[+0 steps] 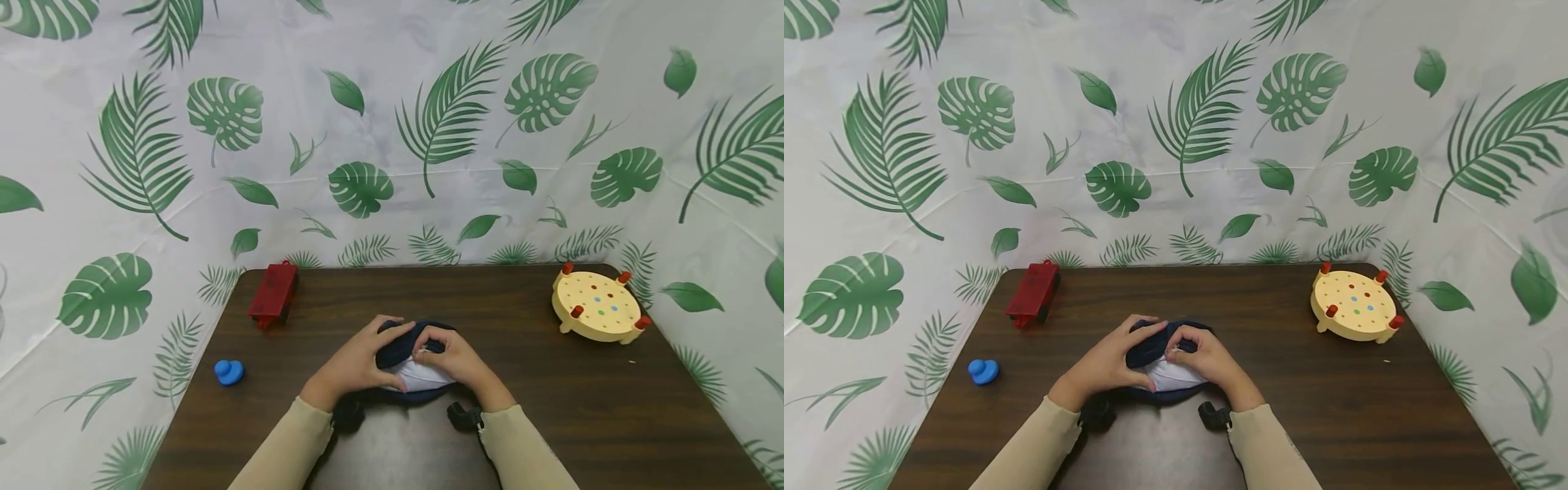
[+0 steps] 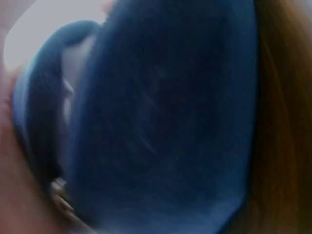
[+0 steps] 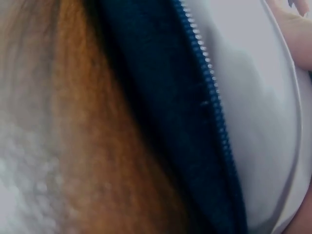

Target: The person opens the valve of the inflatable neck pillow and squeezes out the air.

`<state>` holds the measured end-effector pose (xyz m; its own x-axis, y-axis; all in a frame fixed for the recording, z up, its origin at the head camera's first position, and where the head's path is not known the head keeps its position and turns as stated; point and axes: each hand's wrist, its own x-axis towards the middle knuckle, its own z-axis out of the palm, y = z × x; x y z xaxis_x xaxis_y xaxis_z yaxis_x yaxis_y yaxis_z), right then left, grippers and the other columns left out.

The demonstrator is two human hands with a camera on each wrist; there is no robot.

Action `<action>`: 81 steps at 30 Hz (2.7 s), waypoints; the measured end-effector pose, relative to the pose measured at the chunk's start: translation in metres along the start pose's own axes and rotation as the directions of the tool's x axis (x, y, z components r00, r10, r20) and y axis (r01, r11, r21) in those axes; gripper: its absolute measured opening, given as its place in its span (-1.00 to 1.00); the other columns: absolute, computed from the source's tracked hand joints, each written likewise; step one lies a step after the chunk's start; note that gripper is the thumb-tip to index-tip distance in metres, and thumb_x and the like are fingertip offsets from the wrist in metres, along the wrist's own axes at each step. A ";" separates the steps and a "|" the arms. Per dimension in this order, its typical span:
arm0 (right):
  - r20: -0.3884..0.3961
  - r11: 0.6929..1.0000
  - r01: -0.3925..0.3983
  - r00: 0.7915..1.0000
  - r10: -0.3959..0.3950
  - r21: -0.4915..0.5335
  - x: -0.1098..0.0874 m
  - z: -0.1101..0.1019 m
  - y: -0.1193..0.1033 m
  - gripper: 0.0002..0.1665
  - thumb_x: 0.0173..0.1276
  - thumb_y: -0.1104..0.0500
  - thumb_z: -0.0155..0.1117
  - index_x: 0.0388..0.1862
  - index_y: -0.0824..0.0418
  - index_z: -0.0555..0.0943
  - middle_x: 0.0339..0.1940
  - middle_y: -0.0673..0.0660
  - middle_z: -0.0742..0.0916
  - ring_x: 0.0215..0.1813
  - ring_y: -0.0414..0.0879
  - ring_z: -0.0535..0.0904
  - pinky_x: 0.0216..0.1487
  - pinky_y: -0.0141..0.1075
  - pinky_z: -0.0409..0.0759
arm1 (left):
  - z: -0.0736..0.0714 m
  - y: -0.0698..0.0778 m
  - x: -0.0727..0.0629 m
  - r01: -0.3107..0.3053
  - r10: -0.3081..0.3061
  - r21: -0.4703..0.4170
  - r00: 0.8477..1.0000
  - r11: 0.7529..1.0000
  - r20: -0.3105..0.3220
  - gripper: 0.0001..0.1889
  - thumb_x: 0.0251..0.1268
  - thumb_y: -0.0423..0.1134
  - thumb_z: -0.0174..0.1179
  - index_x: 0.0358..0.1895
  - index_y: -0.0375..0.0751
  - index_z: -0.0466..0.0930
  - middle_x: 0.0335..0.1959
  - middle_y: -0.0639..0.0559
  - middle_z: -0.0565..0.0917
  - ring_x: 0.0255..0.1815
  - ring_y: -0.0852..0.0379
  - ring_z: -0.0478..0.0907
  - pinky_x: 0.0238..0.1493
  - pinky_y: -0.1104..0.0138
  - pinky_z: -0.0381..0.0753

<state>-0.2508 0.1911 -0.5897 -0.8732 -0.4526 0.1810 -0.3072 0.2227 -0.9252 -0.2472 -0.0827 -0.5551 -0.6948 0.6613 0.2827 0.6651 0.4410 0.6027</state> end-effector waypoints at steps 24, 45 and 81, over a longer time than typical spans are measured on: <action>0.045 0.998 0.038 0.998 -0.036 -0.050 0.002 -0.002 -0.008 -0.75 0.24 0.17 0.71 -0.16 -0.06 0.81 -0.13 -0.03 0.83 0.04 -0.13 0.69 0.20 -0.36 0.59 | 0.018 -0.013 0.013 0.145 -0.150 -0.099 0.987 0.984 -0.051 -0.46 0.23 -0.16 0.64 0.28 0.28 0.74 0.17 0.14 0.85 0.16 0.16 0.79 0.25 0.16 0.75; 0.054 0.997 0.008 0.999 -0.004 -0.072 0.001 0.005 -0.011 -0.77 0.30 0.13 0.68 -0.23 -0.04 0.72 -0.11 -0.01 0.78 0.12 -0.11 0.65 0.27 -0.34 0.51 | 0.020 -0.008 0.011 0.105 -0.105 0.006 0.994 0.994 -0.036 -0.57 0.28 -0.28 0.59 0.18 0.01 0.70 0.13 0.04 0.79 0.23 -0.02 0.67 0.37 0.00 0.65; 0.064 0.979 0.205 0.977 -0.205 0.011 0.000 0.010 -0.004 -0.85 0.42 0.28 0.55 -0.17 0.02 0.77 -0.17 0.06 0.74 -0.01 -0.10 0.64 0.20 -0.28 0.55 | 0.026 -0.015 0.009 0.124 -0.127 -0.034 0.985 0.992 -0.114 -0.76 0.25 -0.25 0.60 -0.15 0.06 0.70 -0.14 0.15 0.77 -0.04 0.19 0.69 0.06 0.28 0.70</action>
<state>-0.2455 0.1818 -0.5891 -0.7658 -0.5426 0.3453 -0.4753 0.1158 -0.8721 -0.2565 -0.0674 -0.5809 -0.8004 0.5261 0.2874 0.5641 0.4986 0.6582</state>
